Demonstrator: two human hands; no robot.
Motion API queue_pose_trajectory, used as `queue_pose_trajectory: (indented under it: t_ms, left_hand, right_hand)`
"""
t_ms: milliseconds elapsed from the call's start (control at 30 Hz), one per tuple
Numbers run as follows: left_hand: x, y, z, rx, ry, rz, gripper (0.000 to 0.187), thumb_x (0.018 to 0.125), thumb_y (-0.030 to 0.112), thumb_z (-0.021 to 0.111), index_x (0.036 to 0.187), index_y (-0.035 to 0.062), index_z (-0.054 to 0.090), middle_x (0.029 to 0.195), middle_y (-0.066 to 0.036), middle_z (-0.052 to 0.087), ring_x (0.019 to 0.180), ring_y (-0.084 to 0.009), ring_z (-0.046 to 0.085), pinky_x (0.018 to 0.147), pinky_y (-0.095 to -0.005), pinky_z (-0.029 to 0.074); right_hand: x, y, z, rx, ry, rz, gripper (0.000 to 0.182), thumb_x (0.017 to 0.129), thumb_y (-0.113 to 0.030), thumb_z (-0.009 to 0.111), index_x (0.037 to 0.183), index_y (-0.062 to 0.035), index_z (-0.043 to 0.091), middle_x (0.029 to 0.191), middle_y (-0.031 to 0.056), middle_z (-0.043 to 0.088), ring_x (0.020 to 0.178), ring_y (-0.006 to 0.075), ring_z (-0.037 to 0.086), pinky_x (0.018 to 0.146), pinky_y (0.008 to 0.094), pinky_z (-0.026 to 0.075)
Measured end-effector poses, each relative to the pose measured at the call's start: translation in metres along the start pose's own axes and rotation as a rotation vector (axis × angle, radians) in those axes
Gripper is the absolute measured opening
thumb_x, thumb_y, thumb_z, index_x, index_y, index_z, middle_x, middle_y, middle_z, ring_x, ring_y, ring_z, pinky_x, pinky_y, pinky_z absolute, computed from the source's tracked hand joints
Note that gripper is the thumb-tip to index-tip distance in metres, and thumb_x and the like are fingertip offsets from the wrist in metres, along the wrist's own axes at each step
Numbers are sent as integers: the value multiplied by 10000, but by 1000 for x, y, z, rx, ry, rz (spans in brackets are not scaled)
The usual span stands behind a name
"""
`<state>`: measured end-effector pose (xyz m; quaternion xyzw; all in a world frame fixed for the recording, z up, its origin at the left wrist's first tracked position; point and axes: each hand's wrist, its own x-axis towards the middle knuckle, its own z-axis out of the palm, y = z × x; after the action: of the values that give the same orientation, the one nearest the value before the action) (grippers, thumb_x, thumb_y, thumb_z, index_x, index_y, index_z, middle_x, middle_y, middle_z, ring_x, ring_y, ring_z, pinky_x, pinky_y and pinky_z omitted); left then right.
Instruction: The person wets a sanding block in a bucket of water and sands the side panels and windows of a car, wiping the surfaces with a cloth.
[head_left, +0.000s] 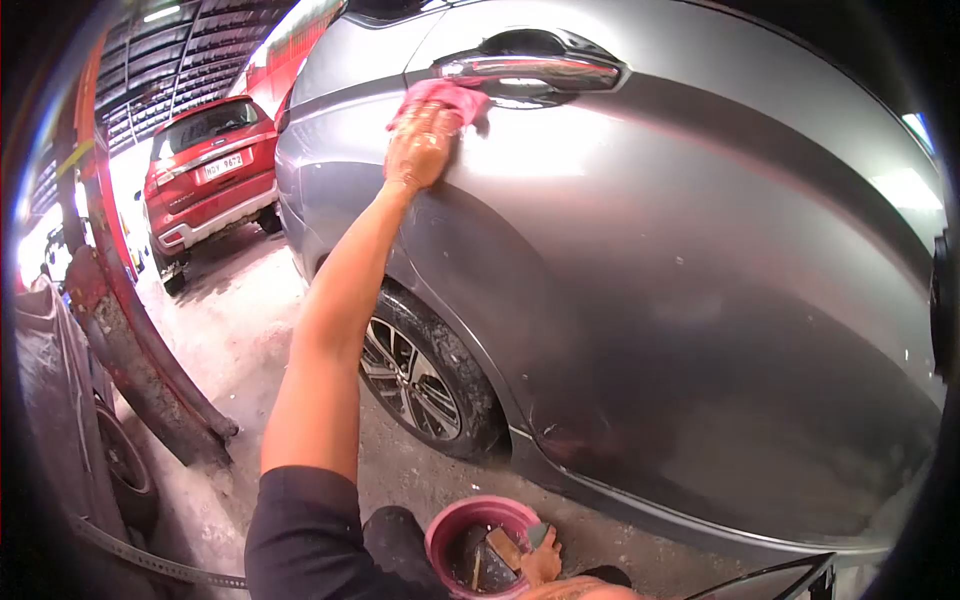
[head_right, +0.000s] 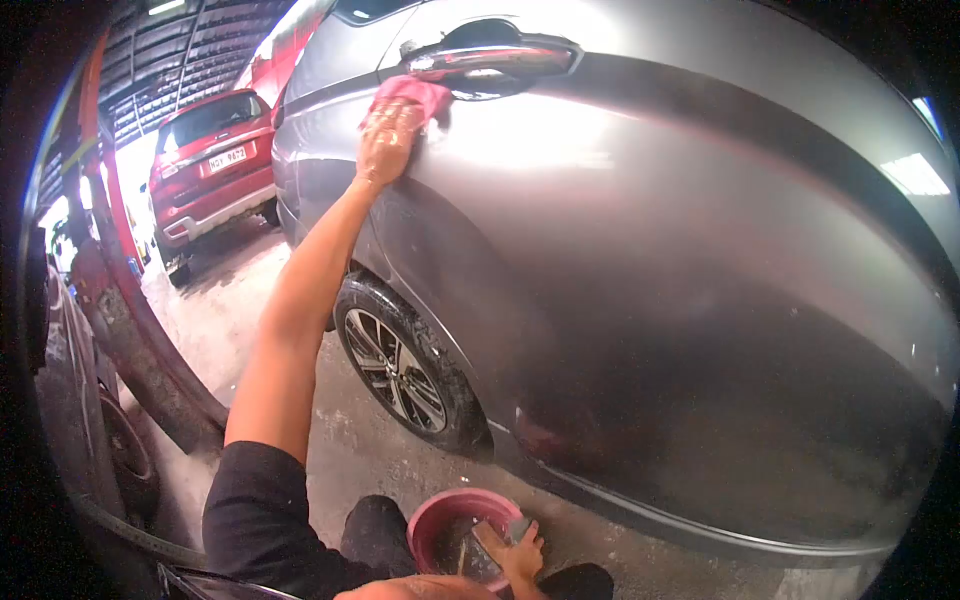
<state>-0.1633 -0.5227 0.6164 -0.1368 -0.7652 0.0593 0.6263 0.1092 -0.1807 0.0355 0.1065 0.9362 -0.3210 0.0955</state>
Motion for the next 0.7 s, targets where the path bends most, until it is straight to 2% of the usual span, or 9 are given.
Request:
queue_pose_trajectory:
  t_ms: [33, 100, 133, 200, 233, 300, 367, 533, 700]
  left_hand:
    - [-9, -28, 32, 125, 95, -122, 450, 968, 350, 428, 1292, 72, 566, 1364, -174, 533, 1289, -381, 458, 1105, -477, 316]
    - [-16, -37, 46, 151, 105, -489, 475, 977, 394, 417, 1279, 63, 573, 1318, -208, 556, 1264, -404, 473, 1092, -484, 326]
    - [-15, -20, 48, 141, 92, -476, 475, 977, 394, 417, 1279, 63, 573, 1318, -208, 556, 1264, -404, 473, 1092, -484, 326]
    - [-4, 66, 11, 111, 234, -943, 460, 963, 379, 439, 1243, 49, 594, 1246, -258, 580, 1216, -436, 496, 1068, -506, 339]
    - [-5, 99, 0, 94, 214, -925, 460, 963, 379, 439, 1243, 49, 594, 1246, -258, 580, 1216, -436, 496, 1068, -506, 339]
    - [-10, 162, -14, -55, 217, -507, 489, 955, 364, 465, 1297, 26, 553, 1313, -315, 511, 1246, -456, 464, 1060, -521, 342]
    - [-4, 227, -23, -126, 201, -290, 475, 957, 348, 463, 1273, 11, 572, 1292, -318, 525, 1221, -476, 479, 1054, -525, 343]
    - [42, 365, -31, -352, 305, 13, 370, 904, 298, 545, 1121, 11, 633, 1200, -264, 580, 1126, -449, 531, 972, -552, 399]
    - [66, 467, -51, -553, 373, 224, 315, 867, 272, 602, 1043, 13, 630, 1083, -225, 585, 1041, -409, 552, 883, -514, 440]
  right_hand:
    - [-3, -2, -1, 26, -1, -14, 882, 740, -207, 697, 1479, -148, 218, 1224, 290, 516, 992, 487, 605, 854, 538, 505]
    - [-3, 5, 2, 50, -1, -24, 865, 743, -205, 692, 1474, -141, 234, 1228, 284, 521, 1011, 468, 609, 855, 533, 506]
    - [-2, 8, 7, 52, 34, -44, 847, 749, -207, 684, 1471, -142, 246, 1225, 281, 526, 1012, 462, 612, 854, 530, 507]
    - [-1, 12, 16, 74, 62, -37, 829, 755, -209, 677, 1467, -144, 258, 1222, 277, 531, 1013, 456, 616, 853, 528, 509]
    - [1, 12, 18, 83, 82, -43, 811, 764, -212, 668, 1466, -152, 266, 1216, 275, 536, 1007, 457, 619, 849, 528, 510]
    - [9, 19, 31, 104, 105, -14, 794, 774, -216, 660, 1465, -160, 274, 1211, 274, 541, 1001, 459, 621, 844, 528, 512]
    - [16, 29, 40, 145, 76, -63, 800, 792, -422, 677, 1451, -148, 315, 1187, 294, 550, 980, 465, 631, 831, 528, 519]
    - [2, 17, 16, 124, 57, -13, 779, 774, -273, 669, 1460, -172, 314, 1196, 273, 544, 988, 452, 632, 833, 521, 526]
    - [1, 19, 7, 183, -16, 12, 1061, 668, -707, 694, 1480, -155, 293, 1268, 290, 521, 1065, 470, 607, 894, 519, 503]
